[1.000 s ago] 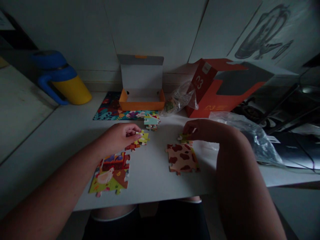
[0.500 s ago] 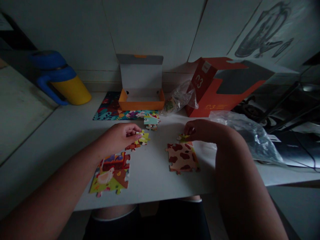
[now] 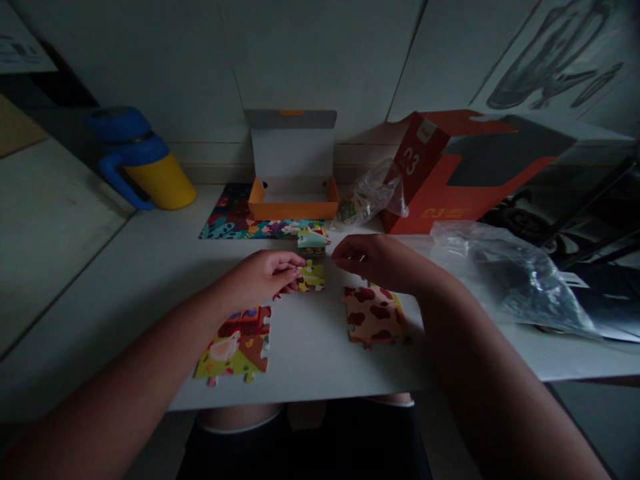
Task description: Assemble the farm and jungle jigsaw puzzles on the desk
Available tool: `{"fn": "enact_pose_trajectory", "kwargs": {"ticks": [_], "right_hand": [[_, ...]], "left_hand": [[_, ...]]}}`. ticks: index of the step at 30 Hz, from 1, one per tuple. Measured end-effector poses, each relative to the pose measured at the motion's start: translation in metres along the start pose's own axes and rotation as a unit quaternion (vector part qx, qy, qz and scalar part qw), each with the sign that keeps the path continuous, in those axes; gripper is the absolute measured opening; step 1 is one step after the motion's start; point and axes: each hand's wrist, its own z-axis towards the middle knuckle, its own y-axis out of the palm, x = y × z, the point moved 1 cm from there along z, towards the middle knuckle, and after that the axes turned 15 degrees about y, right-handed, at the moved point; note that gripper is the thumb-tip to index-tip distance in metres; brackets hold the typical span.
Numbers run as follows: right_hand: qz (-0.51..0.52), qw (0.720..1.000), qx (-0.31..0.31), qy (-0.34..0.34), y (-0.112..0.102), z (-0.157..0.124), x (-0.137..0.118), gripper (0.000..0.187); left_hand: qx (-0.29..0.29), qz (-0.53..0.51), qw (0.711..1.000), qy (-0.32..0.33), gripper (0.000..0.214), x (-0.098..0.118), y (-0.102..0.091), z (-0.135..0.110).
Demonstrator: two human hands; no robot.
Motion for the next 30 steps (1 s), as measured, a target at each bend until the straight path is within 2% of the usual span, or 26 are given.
{"fn": "enact_pose_trajectory", "kwargs": {"ticks": [4, 8, 12, 20, 26, 30], "right_hand": [[0.036, 0.999, -0.025, -0.015, 0.011, 0.001, -0.01, 0.019], [0.077, 0.996, -0.051, -0.009, 0.015, 0.003, -0.008, 0.021], [0.087, 0.994, -0.059, -0.019, 0.016, 0.003, -0.005, 0.018], [0.044, 0.999, -0.029, -0.014, 0.014, 0.005, -0.001, 0.018], [0.042, 0.997, -0.062, 0.001, 0.015, 0.003, -0.006, 0.019], [0.043, 0.997, -0.061, -0.004, 0.016, 0.005, -0.001, 0.016]], "left_hand": [[-0.015, 0.008, 1.0, 0.014, 0.026, -0.001, 0.004, 0.001], [-0.022, -0.008, 0.999, 0.047, 0.025, -0.003, 0.006, 0.001], [-0.016, -0.013, 0.998, 0.052, 0.024, 0.0, 0.007, 0.0], [0.007, -0.004, 0.999, 0.037, 0.021, 0.004, 0.008, 0.0], [-0.003, -0.006, 0.998, 0.068, 0.02, 0.004, 0.01, 0.0], [-0.002, 0.011, 0.997, 0.076, 0.022, 0.005, 0.01, -0.001]]}}
